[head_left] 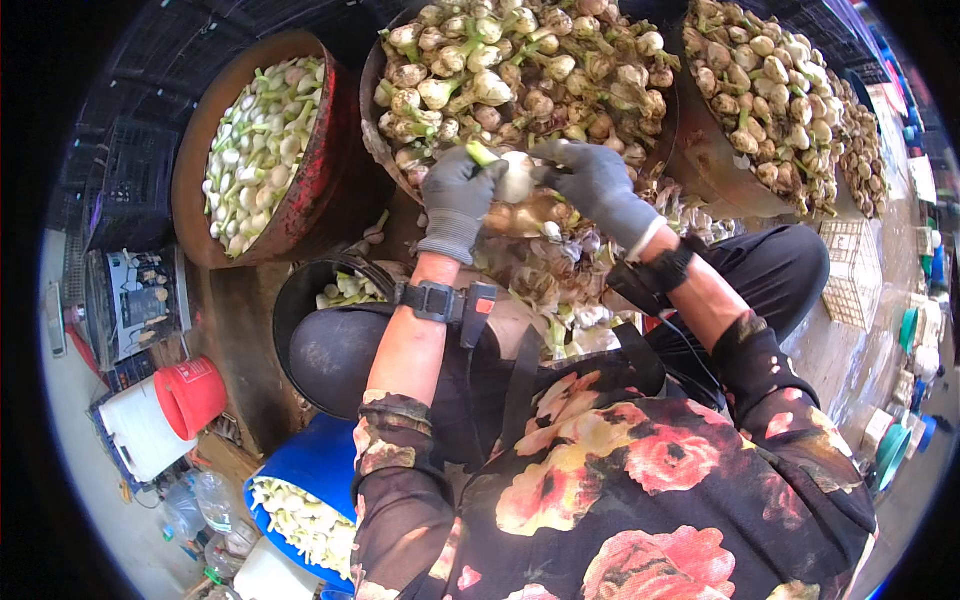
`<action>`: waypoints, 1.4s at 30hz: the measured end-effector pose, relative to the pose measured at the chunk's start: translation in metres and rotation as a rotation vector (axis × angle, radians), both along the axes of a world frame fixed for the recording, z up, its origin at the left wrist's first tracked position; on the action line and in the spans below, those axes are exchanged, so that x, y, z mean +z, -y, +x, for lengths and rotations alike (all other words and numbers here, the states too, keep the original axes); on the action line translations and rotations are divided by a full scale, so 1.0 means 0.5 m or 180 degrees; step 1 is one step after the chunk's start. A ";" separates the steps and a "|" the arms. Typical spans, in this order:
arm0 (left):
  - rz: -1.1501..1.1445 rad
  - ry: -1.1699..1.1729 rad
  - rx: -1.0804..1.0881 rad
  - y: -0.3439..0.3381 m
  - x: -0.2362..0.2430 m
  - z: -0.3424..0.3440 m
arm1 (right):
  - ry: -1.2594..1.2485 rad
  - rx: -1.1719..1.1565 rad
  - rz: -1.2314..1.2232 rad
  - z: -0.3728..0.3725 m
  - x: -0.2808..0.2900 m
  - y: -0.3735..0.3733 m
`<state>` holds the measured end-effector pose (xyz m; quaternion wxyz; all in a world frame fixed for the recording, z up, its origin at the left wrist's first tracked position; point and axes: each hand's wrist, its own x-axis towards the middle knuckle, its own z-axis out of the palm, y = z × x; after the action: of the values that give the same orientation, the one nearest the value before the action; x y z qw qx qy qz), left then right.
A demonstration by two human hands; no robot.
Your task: Peel the outer skin and remove stalks from onions or similar root vegetables by hand.
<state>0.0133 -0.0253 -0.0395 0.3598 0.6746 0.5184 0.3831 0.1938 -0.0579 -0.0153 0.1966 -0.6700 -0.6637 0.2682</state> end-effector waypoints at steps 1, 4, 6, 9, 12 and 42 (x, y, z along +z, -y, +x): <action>0.0324 -0.0068 -0.0123 0.001 -0.001 0.006 | 0.0097 -0.0004 0.0013 -0.012 -0.001 -0.010; 0.0771 -0.0502 -0.0258 0.007 -0.008 0.016 | 0.1067 0.0171 -0.0169 -0.032 -0.010 -0.023; 0.0299 -0.0358 -0.0204 0.007 -0.010 0.012 | 0.1034 0.0122 -0.0302 -0.026 -0.017 -0.022; -0.0113 0.0137 -0.0092 -0.002 -0.003 -0.001 | 0.0983 -0.0097 -0.0422 0.003 -0.017 -0.017; -0.0295 0.0261 -0.0053 -0.014 0.007 -0.006 | 0.0906 -0.0404 -0.0761 0.020 -0.003 -0.005; -0.1372 0.5373 -0.0663 -0.089 0.127 -0.161 | 0.0442 0.1746 -0.0951 -0.022 -0.194 -0.119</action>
<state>-0.0673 0.0192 0.0240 0.7759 0.1271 0.0759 0.6132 0.1830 0.0018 -0.1123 -0.0294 -0.5042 -0.7847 0.3593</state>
